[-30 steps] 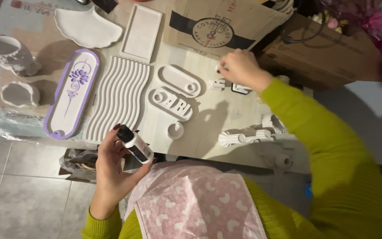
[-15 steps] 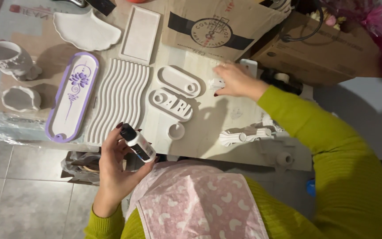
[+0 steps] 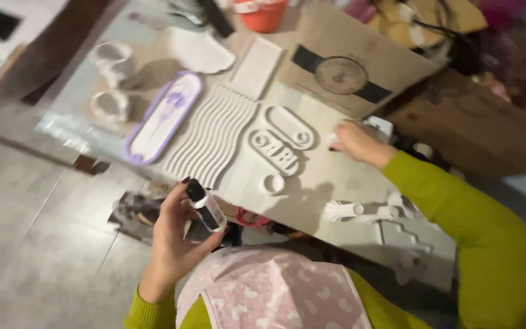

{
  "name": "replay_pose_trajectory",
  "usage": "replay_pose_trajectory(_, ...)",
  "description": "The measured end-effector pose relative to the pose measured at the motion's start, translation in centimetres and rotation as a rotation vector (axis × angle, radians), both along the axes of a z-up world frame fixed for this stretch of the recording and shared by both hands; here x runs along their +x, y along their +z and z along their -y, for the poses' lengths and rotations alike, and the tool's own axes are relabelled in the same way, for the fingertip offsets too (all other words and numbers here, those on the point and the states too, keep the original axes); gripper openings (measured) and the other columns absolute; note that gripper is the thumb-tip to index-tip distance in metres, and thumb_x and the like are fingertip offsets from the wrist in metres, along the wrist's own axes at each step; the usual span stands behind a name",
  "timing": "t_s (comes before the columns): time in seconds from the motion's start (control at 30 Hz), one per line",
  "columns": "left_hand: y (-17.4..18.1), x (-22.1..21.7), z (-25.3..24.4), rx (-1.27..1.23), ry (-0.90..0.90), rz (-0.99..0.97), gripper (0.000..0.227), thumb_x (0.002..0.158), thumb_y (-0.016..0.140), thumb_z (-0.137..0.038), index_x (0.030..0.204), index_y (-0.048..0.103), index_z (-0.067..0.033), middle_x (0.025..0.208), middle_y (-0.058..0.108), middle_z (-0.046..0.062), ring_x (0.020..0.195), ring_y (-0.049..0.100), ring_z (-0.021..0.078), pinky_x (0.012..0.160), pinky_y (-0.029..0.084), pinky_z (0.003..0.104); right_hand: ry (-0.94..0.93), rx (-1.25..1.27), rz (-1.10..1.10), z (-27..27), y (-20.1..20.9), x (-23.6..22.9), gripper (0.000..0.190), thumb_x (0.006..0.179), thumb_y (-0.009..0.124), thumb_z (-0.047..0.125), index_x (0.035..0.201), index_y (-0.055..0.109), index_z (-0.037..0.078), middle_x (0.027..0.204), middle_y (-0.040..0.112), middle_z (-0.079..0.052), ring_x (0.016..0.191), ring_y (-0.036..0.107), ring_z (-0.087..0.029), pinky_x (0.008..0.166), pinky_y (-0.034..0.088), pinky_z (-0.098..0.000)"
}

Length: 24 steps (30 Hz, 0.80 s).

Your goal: Refilling a small bottle with liquid and then using a brush to paint small decorative letters with a white coating.

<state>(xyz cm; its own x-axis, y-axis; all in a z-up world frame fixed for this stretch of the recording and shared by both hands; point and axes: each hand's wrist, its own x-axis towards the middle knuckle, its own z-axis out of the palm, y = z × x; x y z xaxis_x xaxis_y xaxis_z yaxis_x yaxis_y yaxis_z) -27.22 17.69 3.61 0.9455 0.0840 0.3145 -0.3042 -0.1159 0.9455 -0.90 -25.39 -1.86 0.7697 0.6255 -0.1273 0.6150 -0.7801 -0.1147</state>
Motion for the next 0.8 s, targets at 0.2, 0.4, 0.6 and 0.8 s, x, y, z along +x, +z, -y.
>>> replay_pose_trajectory(0.2, 1.5, -8.3, 0.2, 0.105, 0.312, -0.088, 0.099, 0.070, 0.091, -0.002, 0.152, 0.036, -0.0046, 0.118, 0.065, 0.009, 0.100, 0.065, 0.0160, 0.084, 0.057, 0.031, 0.144, -0.167, 0.055, -1.9, 7.2, -0.4, 0.037, 0.081, 0.078, 0.036, 0.093, 0.069, 0.002, 0.099, 0.067, -0.019, 0.096, 0.065, -0.040, 0.084, 0.054, -0.0480)
replay_pose_trajectory(0.4, 2.2, -14.5, -2.9, 0.025, 0.379, -0.055, 0.096, 0.074, 0.088, 0.000, 0.153, 0.035, -0.0054, 0.126, 0.062, 0.010, 0.107, 0.068, 0.0170, 0.087, 0.060, 0.031, 0.272, -0.200, 0.207, -11.2, 21.0, -7.2, 0.033, 0.080, 0.077, 0.038, 0.096, 0.071, 0.010, 0.096, 0.069, -0.009, 0.097, 0.067, -0.031, 0.081, 0.055, -0.0437)
replay_pose_trajectory(0.6, 1.9, -19.2, -10.5, 0.069, 0.540, 0.078, 0.095, 0.074, 0.088, 0.003, 0.153, 0.035, -0.0052, 0.131, 0.061, 0.011, 0.106, 0.067, 0.0178, 0.082, 0.058, 0.031, 0.552, -0.115, 0.291, -24.3, 26.3, -11.4, 0.040, 0.076, 0.075, 0.042, 0.101, 0.070, 0.011, 0.093, 0.069, -0.004, 0.090, 0.068, -0.028, 0.072, 0.054, -0.0397)
replay_pose_trajectory(0.8, 0.3, -26.5, -23.1, 0.107, 0.688, 0.051, 0.099, 0.069, 0.089, 0.001, 0.151, 0.035, -0.0049, 0.128, 0.061, 0.012, 0.103, 0.066, 0.0180, 0.082, 0.058, 0.032, 0.550, -0.149, 0.174, -44.9, 28.2, -15.7, 0.035, 0.083, 0.078, 0.039, 0.104, 0.071, 0.012, 0.092, 0.068, -0.007, 0.084, 0.067, -0.029, 0.073, 0.054, -0.0410)
